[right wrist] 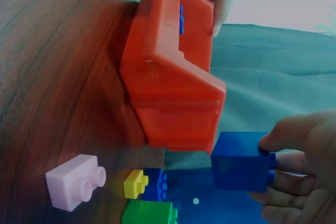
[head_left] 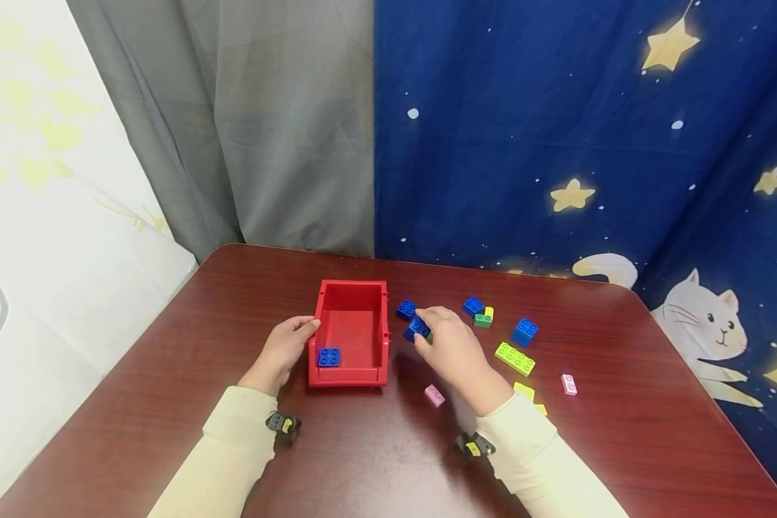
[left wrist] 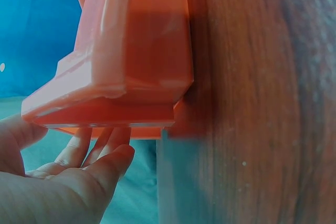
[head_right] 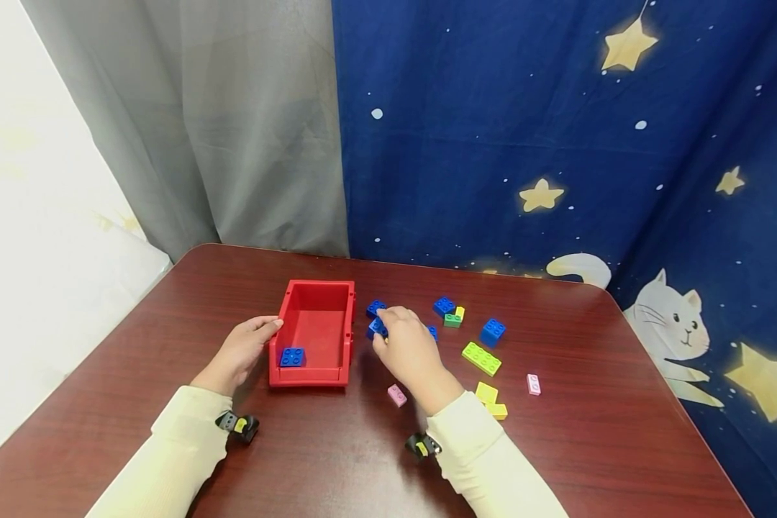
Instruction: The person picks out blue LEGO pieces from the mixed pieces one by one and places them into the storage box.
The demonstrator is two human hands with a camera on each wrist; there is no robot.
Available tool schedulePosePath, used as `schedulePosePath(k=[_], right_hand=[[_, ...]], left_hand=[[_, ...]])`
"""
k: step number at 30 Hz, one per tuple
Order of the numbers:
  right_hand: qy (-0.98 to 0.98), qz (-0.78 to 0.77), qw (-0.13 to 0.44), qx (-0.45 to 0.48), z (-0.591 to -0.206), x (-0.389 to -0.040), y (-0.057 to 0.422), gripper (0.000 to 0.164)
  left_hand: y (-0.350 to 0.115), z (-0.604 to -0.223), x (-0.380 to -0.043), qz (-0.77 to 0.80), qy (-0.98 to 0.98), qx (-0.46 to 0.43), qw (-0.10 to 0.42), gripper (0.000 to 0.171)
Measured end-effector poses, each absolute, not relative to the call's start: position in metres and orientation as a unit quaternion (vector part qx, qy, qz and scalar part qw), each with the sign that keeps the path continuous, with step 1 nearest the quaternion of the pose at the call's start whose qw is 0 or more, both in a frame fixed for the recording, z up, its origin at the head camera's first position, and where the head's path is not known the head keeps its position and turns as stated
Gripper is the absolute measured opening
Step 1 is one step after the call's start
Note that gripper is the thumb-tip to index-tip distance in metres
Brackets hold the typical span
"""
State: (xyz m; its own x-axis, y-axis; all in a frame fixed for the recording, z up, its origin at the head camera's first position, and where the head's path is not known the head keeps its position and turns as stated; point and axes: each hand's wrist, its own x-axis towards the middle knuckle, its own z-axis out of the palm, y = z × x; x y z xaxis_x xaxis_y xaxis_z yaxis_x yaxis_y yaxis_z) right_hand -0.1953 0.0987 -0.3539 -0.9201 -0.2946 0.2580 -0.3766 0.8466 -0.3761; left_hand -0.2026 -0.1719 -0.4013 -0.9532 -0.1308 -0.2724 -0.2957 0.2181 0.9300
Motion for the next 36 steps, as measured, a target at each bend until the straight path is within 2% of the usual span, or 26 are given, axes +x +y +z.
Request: schedulePosePath(k=[18, 36], right_hand=[[-0.922, 0.25, 0.19, 0.228, -0.344, -0.189, 0.091, 0.046], [-0.889, 0.262, 0.196, 0.32, -0.345, -0.181, 0.071, 0.046]], left_hand=[[-0.171, -0.401, -0.202, 0.606, 0.78, -0.143, 0.067, 0.049], [-0.17, -0.401, -0.203, 0.605, 0.78, -0.145, 0.065, 0.047]])
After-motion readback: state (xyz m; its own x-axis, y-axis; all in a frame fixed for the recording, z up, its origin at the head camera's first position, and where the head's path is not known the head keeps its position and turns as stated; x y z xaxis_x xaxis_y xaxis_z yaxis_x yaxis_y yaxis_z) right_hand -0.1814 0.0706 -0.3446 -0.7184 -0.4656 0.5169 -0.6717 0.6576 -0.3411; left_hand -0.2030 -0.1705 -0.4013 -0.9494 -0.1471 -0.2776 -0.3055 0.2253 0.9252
